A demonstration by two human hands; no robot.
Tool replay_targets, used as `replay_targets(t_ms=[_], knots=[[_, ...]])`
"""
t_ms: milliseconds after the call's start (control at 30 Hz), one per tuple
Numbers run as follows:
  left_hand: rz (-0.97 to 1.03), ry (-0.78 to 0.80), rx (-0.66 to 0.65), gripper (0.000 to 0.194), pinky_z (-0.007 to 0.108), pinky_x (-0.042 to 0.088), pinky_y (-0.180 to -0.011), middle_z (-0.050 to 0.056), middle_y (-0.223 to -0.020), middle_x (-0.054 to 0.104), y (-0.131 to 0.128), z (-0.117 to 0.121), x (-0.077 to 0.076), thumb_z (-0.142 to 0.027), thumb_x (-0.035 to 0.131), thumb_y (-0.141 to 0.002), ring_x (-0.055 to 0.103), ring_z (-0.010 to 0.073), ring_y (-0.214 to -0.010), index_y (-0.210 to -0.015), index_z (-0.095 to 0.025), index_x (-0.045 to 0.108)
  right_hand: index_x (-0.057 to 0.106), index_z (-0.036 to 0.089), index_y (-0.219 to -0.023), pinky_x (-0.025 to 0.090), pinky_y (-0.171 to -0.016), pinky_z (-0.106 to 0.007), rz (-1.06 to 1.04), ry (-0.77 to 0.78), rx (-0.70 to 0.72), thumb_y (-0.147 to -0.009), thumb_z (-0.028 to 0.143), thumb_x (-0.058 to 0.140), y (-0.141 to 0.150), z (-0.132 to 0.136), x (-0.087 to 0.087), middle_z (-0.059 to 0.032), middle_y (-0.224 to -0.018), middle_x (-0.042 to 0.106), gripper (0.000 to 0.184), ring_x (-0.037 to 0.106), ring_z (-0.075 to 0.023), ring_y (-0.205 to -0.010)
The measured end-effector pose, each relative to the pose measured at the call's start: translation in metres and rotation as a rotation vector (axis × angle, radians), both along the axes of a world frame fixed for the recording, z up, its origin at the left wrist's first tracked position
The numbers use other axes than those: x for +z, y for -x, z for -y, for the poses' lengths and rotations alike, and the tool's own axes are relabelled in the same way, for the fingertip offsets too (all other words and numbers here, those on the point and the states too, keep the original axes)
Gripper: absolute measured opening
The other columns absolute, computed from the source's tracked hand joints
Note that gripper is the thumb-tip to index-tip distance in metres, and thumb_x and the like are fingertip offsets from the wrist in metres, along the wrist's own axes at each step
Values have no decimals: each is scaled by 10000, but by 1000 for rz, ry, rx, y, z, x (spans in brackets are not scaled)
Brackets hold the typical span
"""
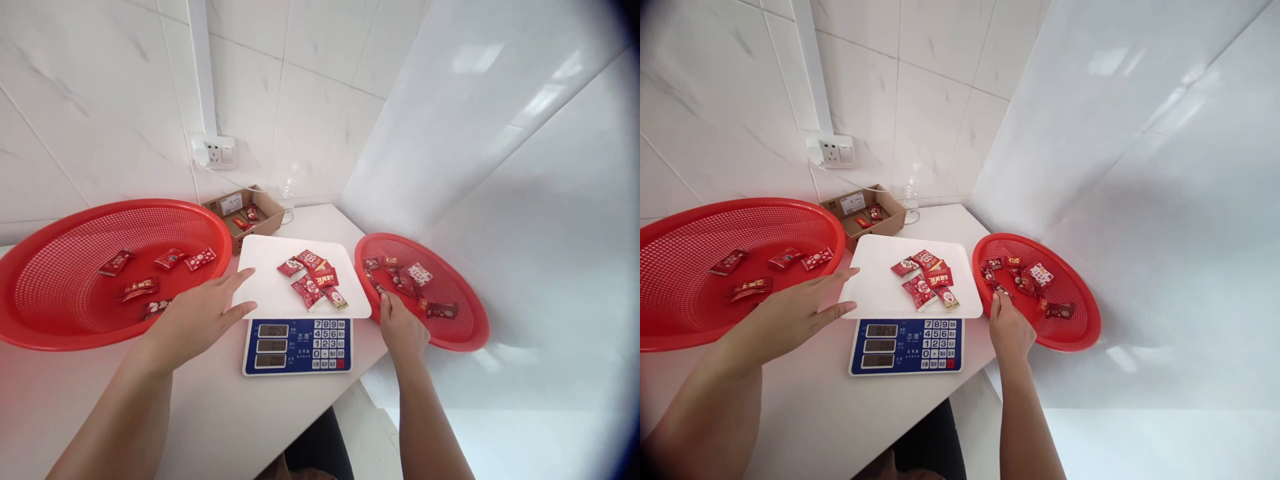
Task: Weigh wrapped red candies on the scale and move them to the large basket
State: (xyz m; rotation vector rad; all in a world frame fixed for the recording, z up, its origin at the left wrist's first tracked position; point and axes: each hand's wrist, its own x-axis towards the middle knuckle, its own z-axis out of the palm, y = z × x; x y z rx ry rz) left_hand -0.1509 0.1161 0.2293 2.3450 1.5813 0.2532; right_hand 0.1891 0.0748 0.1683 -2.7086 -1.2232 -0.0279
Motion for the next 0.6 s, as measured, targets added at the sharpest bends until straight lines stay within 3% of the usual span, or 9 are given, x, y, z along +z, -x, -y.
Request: replay_targets(t_ms=[300, 600], knots=[[-10, 23, 18, 602, 541, 422, -974, 59, -1431, 482, -2, 3, 4, -595, 278, -906, 493, 349, -1253, -1443, -323, 308, 541, 284, -1289, 476, -751, -380, -21, 9, -1, -963, 455, 198, 1, 0, 2, -111, -1030, 704, 504, 656, -268, -904], [-19, -31, -26, 659, 522, 421, -966, 97, -1301, 590, 2, -1, -4, -630, 245, -896, 614, 335, -1087, -1453, -282, 303, 546, 271, -1294, 479, -804, -434, -83, -58, 31, -956, 450, 226, -4, 0, 2, -105, -1105, 692, 498, 642, -291, -985]])
